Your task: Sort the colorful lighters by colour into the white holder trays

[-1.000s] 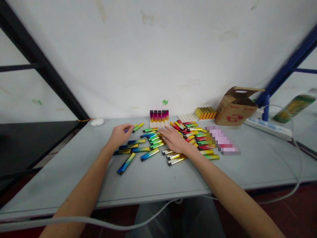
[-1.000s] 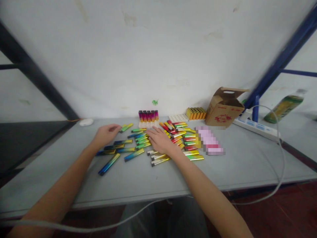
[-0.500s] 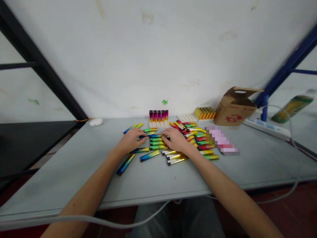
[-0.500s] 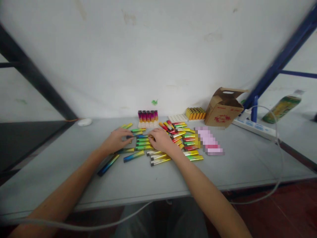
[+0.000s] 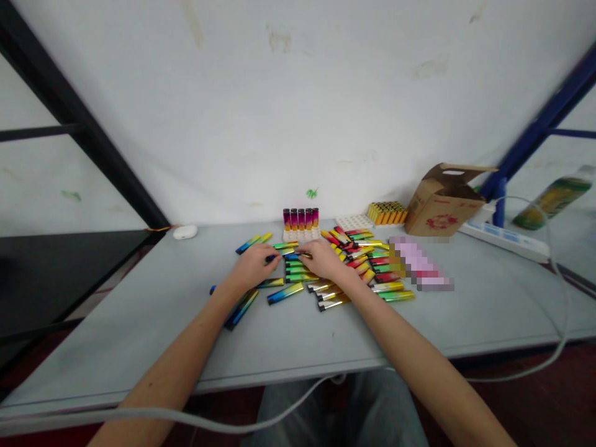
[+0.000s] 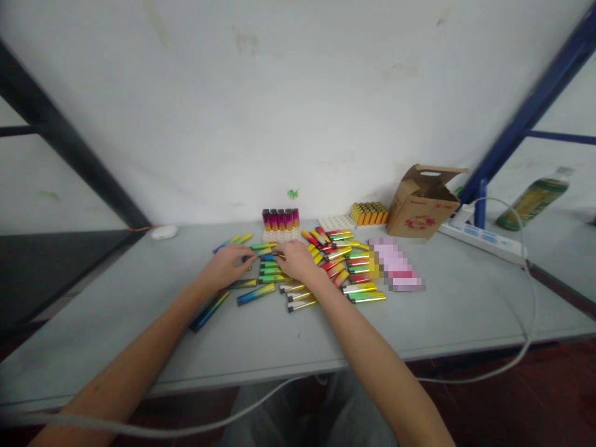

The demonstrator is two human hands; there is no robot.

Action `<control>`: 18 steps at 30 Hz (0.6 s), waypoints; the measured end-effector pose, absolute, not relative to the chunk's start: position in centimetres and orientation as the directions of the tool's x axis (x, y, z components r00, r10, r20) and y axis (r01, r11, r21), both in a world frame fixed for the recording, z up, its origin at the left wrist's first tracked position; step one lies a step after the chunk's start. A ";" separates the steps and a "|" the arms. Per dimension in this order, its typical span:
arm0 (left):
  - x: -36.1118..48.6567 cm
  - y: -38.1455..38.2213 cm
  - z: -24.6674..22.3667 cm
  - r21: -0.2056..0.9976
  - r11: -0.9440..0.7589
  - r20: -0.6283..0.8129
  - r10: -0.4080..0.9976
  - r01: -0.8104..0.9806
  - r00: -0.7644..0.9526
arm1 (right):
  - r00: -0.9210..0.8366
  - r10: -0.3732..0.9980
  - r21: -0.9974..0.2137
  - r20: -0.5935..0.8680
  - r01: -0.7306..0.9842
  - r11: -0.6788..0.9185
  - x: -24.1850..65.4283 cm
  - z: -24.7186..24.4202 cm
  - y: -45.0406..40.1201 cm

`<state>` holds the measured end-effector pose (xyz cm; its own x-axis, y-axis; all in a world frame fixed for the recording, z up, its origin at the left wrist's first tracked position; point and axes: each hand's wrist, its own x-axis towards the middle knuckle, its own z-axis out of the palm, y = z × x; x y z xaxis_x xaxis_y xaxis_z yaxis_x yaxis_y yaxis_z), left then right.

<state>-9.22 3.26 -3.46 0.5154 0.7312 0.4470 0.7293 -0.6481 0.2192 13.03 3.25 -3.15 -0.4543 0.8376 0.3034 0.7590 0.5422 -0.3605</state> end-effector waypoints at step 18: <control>-9.5 3.4 -3.4 0.203 -0.546 0.439 0.793 0.813 0.423 | -0.293 0.816 -0.684 0.498 0.446 0.578 15.0 -3.1 3.7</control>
